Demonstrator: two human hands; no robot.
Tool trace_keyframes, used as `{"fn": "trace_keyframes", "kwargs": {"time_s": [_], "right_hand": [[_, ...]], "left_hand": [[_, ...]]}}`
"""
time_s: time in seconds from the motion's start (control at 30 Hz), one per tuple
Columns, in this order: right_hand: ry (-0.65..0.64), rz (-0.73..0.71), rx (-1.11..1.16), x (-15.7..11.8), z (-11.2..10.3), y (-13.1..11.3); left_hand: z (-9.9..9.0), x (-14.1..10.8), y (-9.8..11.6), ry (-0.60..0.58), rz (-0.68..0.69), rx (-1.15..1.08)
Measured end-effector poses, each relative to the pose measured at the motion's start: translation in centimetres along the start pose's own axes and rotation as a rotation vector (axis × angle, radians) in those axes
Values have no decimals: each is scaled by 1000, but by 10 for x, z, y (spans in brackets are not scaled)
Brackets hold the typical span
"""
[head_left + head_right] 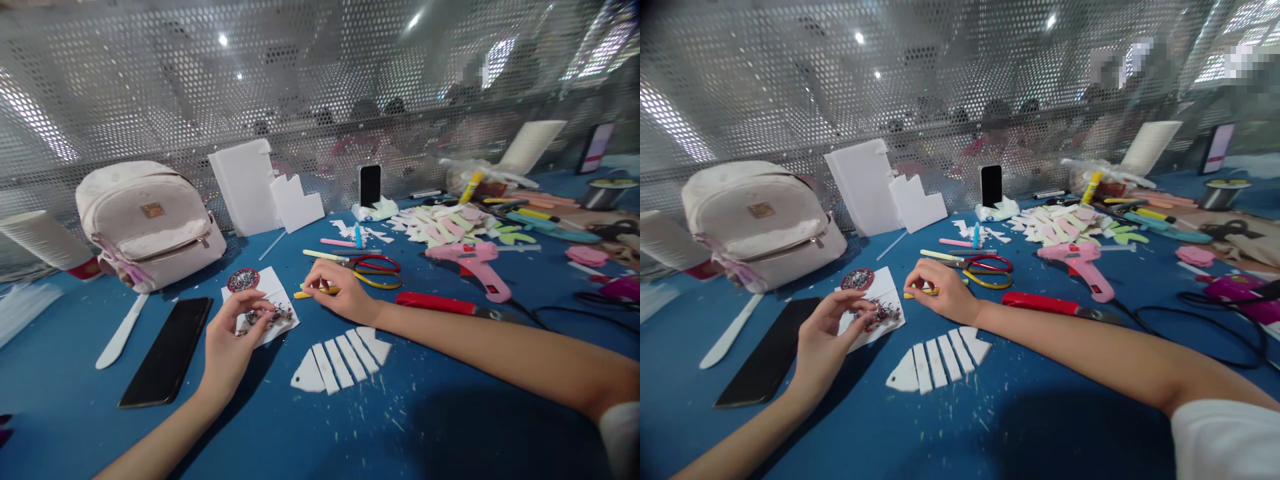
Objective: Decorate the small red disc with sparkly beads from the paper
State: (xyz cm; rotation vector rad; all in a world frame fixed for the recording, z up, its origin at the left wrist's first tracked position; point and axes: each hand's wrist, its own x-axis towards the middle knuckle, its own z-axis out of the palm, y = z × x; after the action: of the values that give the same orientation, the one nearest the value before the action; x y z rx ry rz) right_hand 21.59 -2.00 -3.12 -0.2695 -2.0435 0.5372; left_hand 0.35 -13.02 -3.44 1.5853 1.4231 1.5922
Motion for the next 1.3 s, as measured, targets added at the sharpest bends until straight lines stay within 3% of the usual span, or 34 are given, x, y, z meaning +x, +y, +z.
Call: {"fn": "trace_keyframes", "kwargs": {"time_s": [0.17,0.4,1.3], "right_hand": [[96,-31,-7,-1,1,-1],[79,-53,-2,-3,3,0],[61,-95,-25,-1,2,-4]], "left_hand": [[0,2,-3,-101,-74,2],[2,3,0,-160,-111,19],[2,2,2,-186,-147,9]]}}
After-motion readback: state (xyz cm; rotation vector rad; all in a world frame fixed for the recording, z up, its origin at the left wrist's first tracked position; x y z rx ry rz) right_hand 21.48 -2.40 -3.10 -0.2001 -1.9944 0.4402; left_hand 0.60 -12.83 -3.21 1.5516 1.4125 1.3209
